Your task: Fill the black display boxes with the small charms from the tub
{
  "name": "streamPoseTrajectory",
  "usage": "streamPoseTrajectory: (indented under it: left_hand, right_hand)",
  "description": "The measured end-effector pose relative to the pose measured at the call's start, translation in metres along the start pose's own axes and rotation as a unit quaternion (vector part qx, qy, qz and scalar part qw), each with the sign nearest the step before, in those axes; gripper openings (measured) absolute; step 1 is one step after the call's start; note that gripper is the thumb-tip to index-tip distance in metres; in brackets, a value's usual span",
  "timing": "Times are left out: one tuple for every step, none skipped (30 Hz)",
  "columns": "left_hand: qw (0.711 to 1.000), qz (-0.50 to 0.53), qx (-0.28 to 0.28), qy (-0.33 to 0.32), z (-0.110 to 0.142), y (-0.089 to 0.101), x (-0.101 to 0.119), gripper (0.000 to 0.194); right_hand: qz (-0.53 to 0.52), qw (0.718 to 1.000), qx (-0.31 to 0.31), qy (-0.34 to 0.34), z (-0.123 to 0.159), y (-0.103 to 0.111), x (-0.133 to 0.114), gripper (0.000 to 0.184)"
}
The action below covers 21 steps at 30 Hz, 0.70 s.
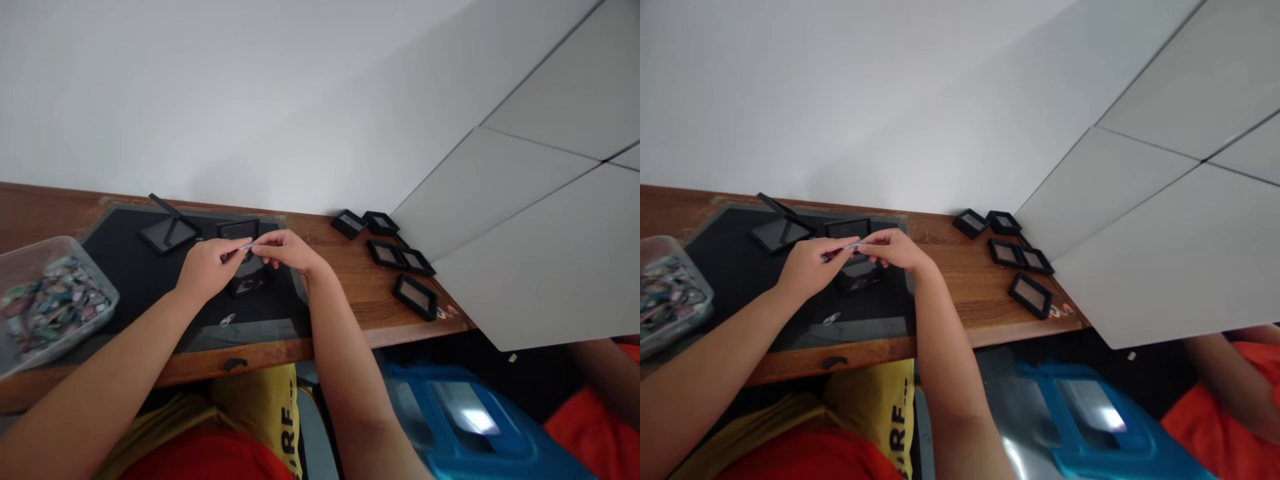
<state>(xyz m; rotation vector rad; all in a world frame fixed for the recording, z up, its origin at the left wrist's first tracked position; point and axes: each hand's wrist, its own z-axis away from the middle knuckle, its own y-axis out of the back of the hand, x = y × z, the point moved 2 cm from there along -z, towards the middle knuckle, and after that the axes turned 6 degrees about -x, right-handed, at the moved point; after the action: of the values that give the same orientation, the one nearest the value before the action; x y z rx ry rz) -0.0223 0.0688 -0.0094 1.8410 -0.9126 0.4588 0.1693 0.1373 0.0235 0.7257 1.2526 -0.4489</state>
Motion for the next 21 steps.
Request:
streamPoseTrajectory:
  left_hand:
    - [1.0, 0.001, -0.003, 0.005, 0.0, 0.001, 0.0, 0.035]
    - [1.0, 0.001, -0.006, 0.012, 0.001, 0.002, 0.0, 0.035]
    - [1.0, -0.002, -0.009, 0.021, 0.002, 0.003, 0.001, 0.035]
    - [0.999, -0.008, -0.013, 0.032, 0.003, 0.004, 0.001, 0.035]
    - [0.999, -0.017, -0.017, 0.044, 0.004, 0.006, 0.002, 0.035]
    - [0.998, -0.027, -0.021, 0.059, 0.006, 0.008, 0.003, 0.034]
    - [0.996, -0.037, -0.025, 0.076, 0.006, 0.01, 0.003, 0.034]
    - [0.994, -0.046, -0.031, 0.094, 0.007, 0.011, 0.004, 0.034]
    - [0.992, -0.052, -0.038, 0.111, 0.007, 0.012, 0.004, 0.035]
    - [0.989, -0.057, -0.047, 0.126, 0.007, 0.012, 0.005, 0.035]
    - [0.987, -0.061, -0.056, 0.136, 0.007, 0.013, 0.005, 0.035]
    - [0.986, -0.064, -0.063, 0.143, 0.006, 0.012, 0.006, 0.034]
    - [0.985, -0.066, -0.068, 0.146, 0.006, 0.012, 0.006, 0.033]
    - [0.984, -0.067, -0.071, 0.147, 0.005, 0.011, 0.006, 0.032]
    - [0.984, -0.067, -0.074, 0.146, 0.004, 0.011, 0.006, 0.031]
    - [0.984, -0.069, -0.074, 0.143, 0.004, 0.01, 0.005, 0.031]
    - [0.985, -0.073, -0.074, 0.137, 0.003, 0.009, 0.005, 0.031]
    - [0.986, -0.078, -0.073, 0.129, 0.003, 0.009, 0.004, 0.031]
    - [0.987, -0.085, -0.071, 0.12, 0.003, 0.008, 0.004, 0.03]
    - [0.987, -0.091, -0.07, 0.11, 0.003, 0.008, 0.003, 0.03]
    - [0.988, -0.096, -0.071, 0.101, 0.003, 0.007, 0.002, 0.029]
  right_hand:
    - [-0.008, 1.0, 0.013, 0.007, 0.001, 0.001, -0.001, 0.032]
    - [-0.015, 0.999, 0.028, 0.014, 0.001, 0.003, -0.002, 0.031]
    - [-0.023, 0.998, 0.047, 0.022, 0.002, 0.005, -0.003, 0.03]
    - [-0.032, 0.997, 0.065, 0.028, 0.002, 0.006, -0.003, 0.029]
    - [-0.041, 0.996, 0.078, 0.03, 0.002, 0.007, -0.004, 0.028]
    - [-0.049, 0.995, 0.087, 0.027, 0.002, 0.007, -0.004, 0.027]
    - [-0.055, 0.994, 0.091, 0.018, 0.001, 0.007, -0.003, 0.025]
    - [-0.06, 0.994, 0.093, 0.005, 0.001, 0.007, -0.003, 0.022]
    - [-0.061, 0.994, 0.094, -0.011, -0.001, 0.007, -0.002, 0.021]
    - [-0.056, 0.994, 0.093, -0.028, -0.002, 0.006, 0.0, 0.02]
    - [-0.047, 0.994, 0.091, -0.044, -0.003, 0.005, 0.001, 0.02]
    - [-0.031, 0.994, 0.086, -0.06, -0.004, 0.003, 0.003, 0.019]
    - [-0.011, 0.994, 0.081, -0.073, -0.005, 0.002, 0.004, 0.018]
    - [0.013, 0.994, 0.075, -0.084, -0.007, 0.0, 0.005, 0.018]
    - [0.039, 0.993, 0.069, -0.092, -0.007, -0.001, 0.007, 0.017]
    - [0.065, 0.991, 0.064, -0.097, -0.008, -0.002, 0.008, 0.016]
    - [0.09, 0.989, 0.061, -0.099, -0.009, -0.003, 0.008, 0.016]
    - [0.11, 0.987, 0.06, -0.1, -0.009, -0.003, 0.009, 0.016]
    - [0.126, 0.985, 0.06, -0.099, -0.01, -0.003, 0.01, 0.016]
    - [0.136, 0.984, 0.062, -0.097, -0.01, -0.003, 0.01, 0.016]
    - [0.142, 0.983, 0.064, -0.093, -0.01, -0.003, 0.01, 0.017]
